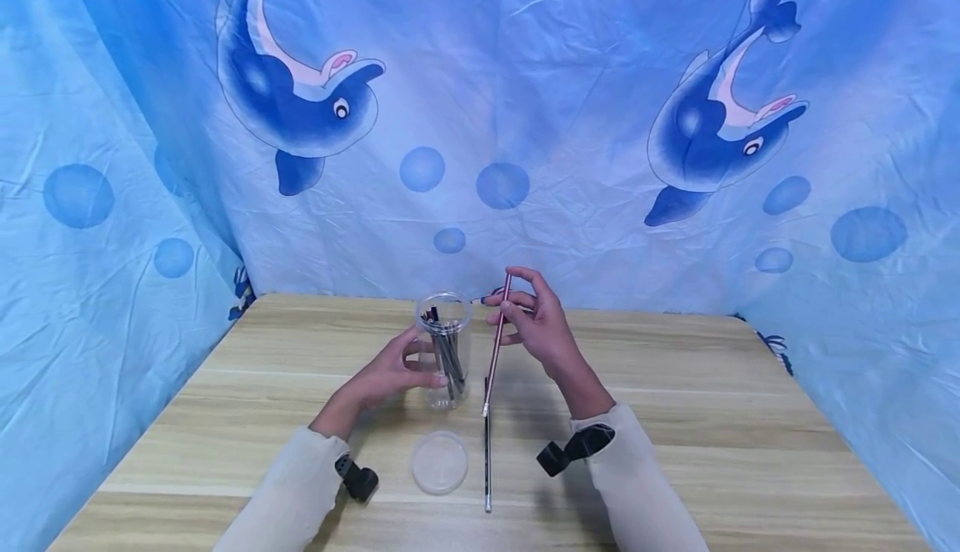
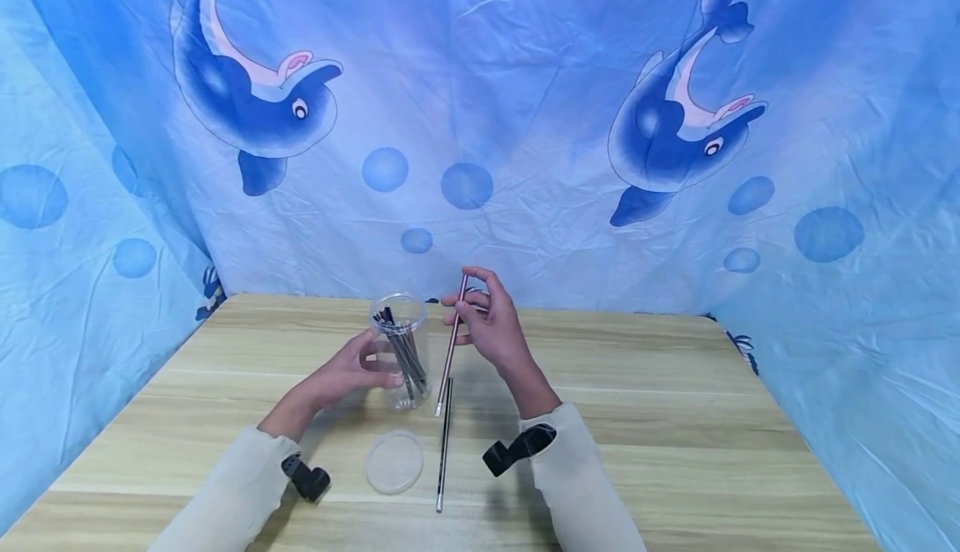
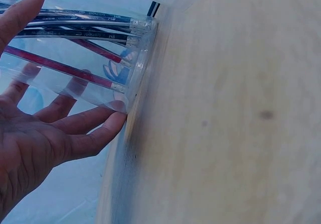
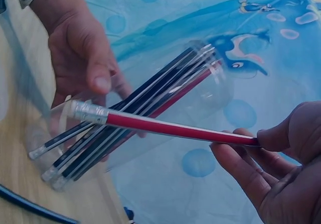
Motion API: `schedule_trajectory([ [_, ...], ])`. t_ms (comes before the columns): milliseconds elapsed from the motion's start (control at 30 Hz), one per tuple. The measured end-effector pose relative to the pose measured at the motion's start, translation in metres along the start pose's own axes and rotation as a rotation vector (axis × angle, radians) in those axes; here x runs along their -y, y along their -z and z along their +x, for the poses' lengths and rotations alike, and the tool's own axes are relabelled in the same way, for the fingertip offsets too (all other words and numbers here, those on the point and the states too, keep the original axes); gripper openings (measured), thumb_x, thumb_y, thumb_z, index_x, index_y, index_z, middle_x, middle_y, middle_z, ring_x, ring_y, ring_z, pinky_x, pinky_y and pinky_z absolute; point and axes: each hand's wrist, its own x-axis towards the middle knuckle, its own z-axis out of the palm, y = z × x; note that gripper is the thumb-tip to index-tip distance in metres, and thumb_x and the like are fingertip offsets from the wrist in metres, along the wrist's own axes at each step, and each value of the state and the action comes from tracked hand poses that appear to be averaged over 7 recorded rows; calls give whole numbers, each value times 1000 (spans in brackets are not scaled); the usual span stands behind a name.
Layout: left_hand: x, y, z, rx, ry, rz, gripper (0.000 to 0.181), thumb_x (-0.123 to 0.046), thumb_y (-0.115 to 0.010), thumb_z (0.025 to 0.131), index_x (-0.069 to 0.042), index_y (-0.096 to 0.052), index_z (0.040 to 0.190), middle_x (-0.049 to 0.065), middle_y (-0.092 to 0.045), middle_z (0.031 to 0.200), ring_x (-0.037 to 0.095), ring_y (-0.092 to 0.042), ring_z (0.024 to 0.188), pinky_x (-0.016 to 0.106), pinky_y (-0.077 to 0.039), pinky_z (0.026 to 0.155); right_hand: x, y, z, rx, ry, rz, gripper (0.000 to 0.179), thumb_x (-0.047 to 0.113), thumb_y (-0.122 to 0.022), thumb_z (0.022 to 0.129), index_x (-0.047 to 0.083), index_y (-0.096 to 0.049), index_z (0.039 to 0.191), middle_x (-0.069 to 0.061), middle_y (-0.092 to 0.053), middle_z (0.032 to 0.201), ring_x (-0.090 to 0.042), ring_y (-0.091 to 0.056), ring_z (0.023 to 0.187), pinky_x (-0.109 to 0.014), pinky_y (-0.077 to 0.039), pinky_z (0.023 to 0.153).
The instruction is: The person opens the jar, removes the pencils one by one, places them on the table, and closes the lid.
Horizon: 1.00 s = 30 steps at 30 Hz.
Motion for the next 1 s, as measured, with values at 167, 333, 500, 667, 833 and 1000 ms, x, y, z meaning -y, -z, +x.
schedule_trajectory([
  [167,0,0,0,-9,1,8,97,-17,-85,79,-23,-29,157,25,-51,138,43,-56,120,61,-40,104,-7,-3,2,7,-33,-23,46,-2,-50,102,14,-39,144,-22,-67,116,-42,-68,95,-43,-61,64],
  [333,-1,-1,1,-5,0,3,97,-17,-86,78,-23,-29,157,25,-51,138,44,-55,120,62,-40,104,-13,-5,2,26,-70,-28,46,-3,-49,102,12,-39,144,-23,-67,117,-30,-70,89,-42,-60,62],
  [500,1,-1,1,-2,3,-3,98,-16,-85,79,-22,-27,157,25,-50,138,43,-54,122,61,-40,104,-20,-7,2,22,-66,-32,47,-2,-49,102,15,-39,144,-23,-68,115,-39,-69,90,-38,-59,60],
  [667,1,-1,1,-4,3,-3,99,-16,-85,79,-22,-26,158,25,-50,139,42,-53,124,59,-41,104,-25,-11,1,6,-57,-16,48,-3,-49,102,18,-40,144,-23,-68,115,-50,-66,91,-41,-59,59],
  [833,1,0,0,-7,4,-13,99,-15,-86,78,-23,-27,158,25,-50,139,42,-53,124,59,-41,104,-34,-13,-2,5,-71,-7,47,-1,-50,103,16,-39,145,-24,-67,116,-43,-69,88,-45,-60,60],
  [1000,1,-1,0,0,4,-14,100,-16,-85,78,-22,-26,158,25,-49,140,42,-50,127,58,-42,104,-44,-11,-7,17,-121,-13,46,0,-50,103,15,-39,144,-23,-67,116,-33,-71,83,-42,-60,60],
])
